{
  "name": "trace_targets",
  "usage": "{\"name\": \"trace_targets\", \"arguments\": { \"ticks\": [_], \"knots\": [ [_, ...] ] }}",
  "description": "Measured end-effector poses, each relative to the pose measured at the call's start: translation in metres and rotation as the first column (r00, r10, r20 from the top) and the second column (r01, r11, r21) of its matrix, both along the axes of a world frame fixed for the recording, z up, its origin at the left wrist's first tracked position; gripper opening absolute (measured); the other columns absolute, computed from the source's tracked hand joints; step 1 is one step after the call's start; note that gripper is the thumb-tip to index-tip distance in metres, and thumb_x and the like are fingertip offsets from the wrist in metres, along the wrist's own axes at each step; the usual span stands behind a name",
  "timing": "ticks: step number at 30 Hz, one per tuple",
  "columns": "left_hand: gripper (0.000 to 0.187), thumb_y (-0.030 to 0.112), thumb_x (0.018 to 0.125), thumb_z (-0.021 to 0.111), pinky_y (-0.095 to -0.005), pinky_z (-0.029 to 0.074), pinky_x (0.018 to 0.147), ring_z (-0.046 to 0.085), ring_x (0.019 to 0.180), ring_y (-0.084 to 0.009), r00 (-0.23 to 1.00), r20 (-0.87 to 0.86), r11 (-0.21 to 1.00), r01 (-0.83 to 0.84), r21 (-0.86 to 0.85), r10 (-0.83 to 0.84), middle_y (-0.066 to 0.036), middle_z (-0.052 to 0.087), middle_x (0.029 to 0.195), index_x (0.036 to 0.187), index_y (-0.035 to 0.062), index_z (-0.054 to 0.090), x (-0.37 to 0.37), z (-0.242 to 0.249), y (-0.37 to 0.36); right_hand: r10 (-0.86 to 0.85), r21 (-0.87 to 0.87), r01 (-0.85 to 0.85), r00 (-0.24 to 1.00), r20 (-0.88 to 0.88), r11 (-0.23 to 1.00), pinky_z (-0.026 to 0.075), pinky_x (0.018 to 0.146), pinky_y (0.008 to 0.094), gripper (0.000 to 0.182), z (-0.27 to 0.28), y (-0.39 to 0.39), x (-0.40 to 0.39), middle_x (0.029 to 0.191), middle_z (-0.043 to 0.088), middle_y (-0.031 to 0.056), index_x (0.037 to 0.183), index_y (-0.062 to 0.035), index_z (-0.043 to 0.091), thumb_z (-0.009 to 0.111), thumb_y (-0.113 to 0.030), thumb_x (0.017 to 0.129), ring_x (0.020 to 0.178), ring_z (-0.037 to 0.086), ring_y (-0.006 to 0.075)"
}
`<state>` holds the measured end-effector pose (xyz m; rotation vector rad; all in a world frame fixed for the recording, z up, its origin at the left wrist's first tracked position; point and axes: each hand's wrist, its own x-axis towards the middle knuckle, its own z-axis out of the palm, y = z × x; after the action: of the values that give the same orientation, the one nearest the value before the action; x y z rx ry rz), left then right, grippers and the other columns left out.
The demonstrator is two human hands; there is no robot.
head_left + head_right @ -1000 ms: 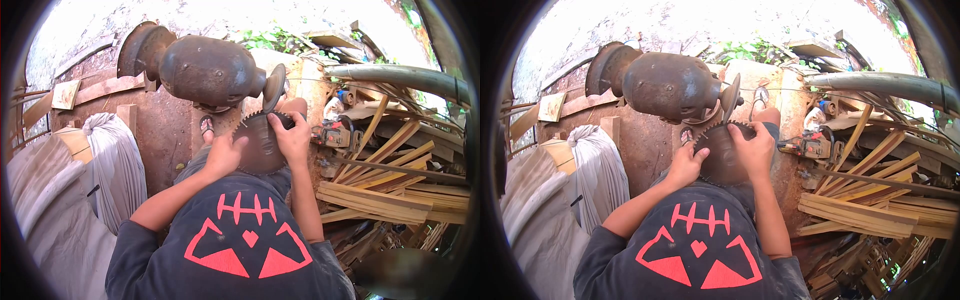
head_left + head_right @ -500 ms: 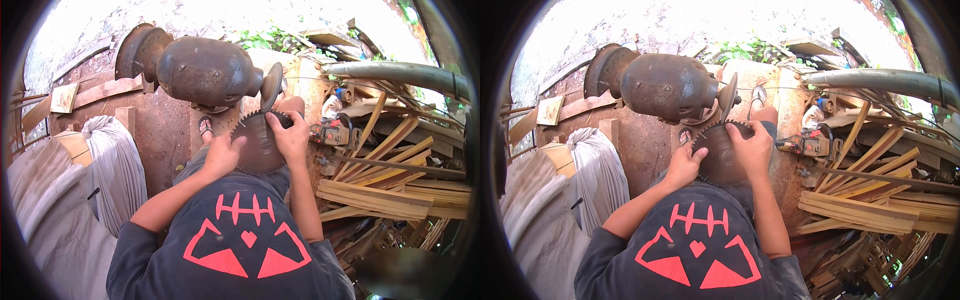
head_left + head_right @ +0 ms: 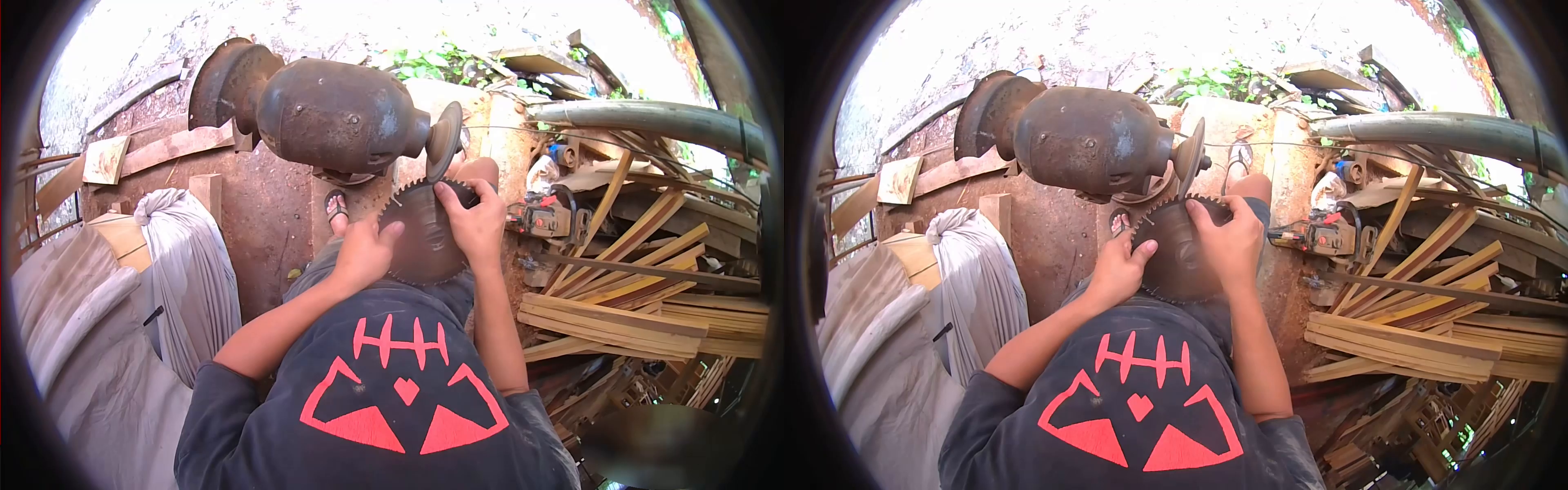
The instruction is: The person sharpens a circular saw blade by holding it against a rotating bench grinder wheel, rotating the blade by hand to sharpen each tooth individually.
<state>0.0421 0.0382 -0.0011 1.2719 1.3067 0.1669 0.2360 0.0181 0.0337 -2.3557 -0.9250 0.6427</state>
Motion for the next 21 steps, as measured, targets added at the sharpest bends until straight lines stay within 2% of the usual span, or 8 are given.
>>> {"name": "trace_targets", "arguments": {
  "ticks": [7, 10, 13, 16, 19, 21],
  "knots": [
    [0.035, 0.025, 0.1, 0.069, -0.0381, 0.039, 0.059, 0.044, 0.062, -0.0139, 0.999, 0.023, 1.0, -0.028, 0.009, 0.027, -0.005, 0.052, 0.066, 0.118, -0.0049, 0.067, 0.001, 0.002, -0.001, 0.003, 0.005, -0.003, 1.0, -0.021, 1.0, 0.056, 0.073, 0.0435, 0.053, 0.0, -0.001, 0.001, 0.083, 0.074, 0.0237, 0.096, 0.006, 0.073, 0.089, -0.041, 0.078, 0.076, 0.073, 0.0366],
    [0.042, 0.029, 0.097, 0.072, -0.0482, 0.048, 0.067, 0.065, 0.068, -0.0362, 1.0, 0.023, 1.0, -0.018, 0.01, 0.018, -0.023, 0.066, 0.073, 0.1, -0.0128, 0.065, 0.001, 0.006, 0.002, 0.0, 0.007, 0.0, 1.0, -0.026, 1.0, 0.056, 0.073, 0.0434, 0.053, 0.0, -0.001, 0.0, 0.083, 0.074, 0.0238, 0.096, 0.006, 0.073, 0.089, -0.041, 0.078, 0.076, 0.073, 0.0364],
    [0.043, 0.029, 0.097, 0.072, -0.048, 0.048, 0.067, 0.065, 0.068, -0.0358, 1.0, 0.005, 1.0, -0.012, 0.015, 0.012, -0.023, 0.066, 0.073, 0.1, -0.013, 0.065, 0.001, 0.004, 0.001, 0.004, 0.009, -0.004, 1.0, -0.025, 1.0, 0.056, 0.074, 0.0432, 0.054, 0.0, -0.002, 0.001, 0.084, 0.075, 0.0239, 0.097, 0.0064, 0.073, 0.089, -0.041, 0.078, 0.076, 0.073, 0.0364],
    [0.034, 0.025, 0.1, 0.069, -0.0385, 0.04, 0.06, 0.045, 0.063, -0.0148, 1.0, 0.001, 1.0, -0.023, 0.011, 0.023, -0.005, 0.052, 0.066, 0.116, -0.0053, 0.067, 0.001, -0.001, -0.002, 0.004, 0.003, -0.004, 1.0, -0.026, 1.0, 0.056, 0.075, 0.0431, 0.054, -0.001, -0.002, 0.001, 0.084, 0.075, 0.0241, 0.098, 0.0067, 0.073, 0.089, -0.041, 0.078, 0.077, 0.074, 0.0363],
    [0.035, 0.025, 0.1, 0.07, -0.0384, 0.04, 0.06, 0.045, 0.063, -0.0148, 1.0, -0.003, 1.0, -0.019, 0.0, 0.019, -0.005, 0.052, 0.066, 0.115, -0.0054, 0.067, 0.001, 0.002, -0.001, 0.005, -0.001, -0.005, 1.0, -0.028, 1.0, 0.056, 0.075, 0.0431, 0.054, 0.0, -0.002, 0.001, 0.085, 0.075, 0.0243, 0.099, 0.0068, 0.073, 0.089, -0.041, 0.078, 0.078, 0.074, 0.0363],
    [0.039, 0.028, 0.098, 0.071, -0.0446, 0.045, 0.065, 0.058, 0.066, -0.0287, 0.999, 0.023, 0.999, -0.031, 0.016, 0.03, -0.017, 0.061, 0.071, 0.106, -0.0095, 0.066, 0.0, 0.001, -0.001, 0.01, -0.001, -0.01, 1.0, -0.028, 1.0, 0.056, 0.075, 0.0433, 0.054, 0.0, -0.002, 0.001, 0.085, 0.075, 0.0244, 0.099, 0.0067, 0.073, 0.089, -0.041, 0.079, 0.078, 0.074, 0.0363]
  ]
}}
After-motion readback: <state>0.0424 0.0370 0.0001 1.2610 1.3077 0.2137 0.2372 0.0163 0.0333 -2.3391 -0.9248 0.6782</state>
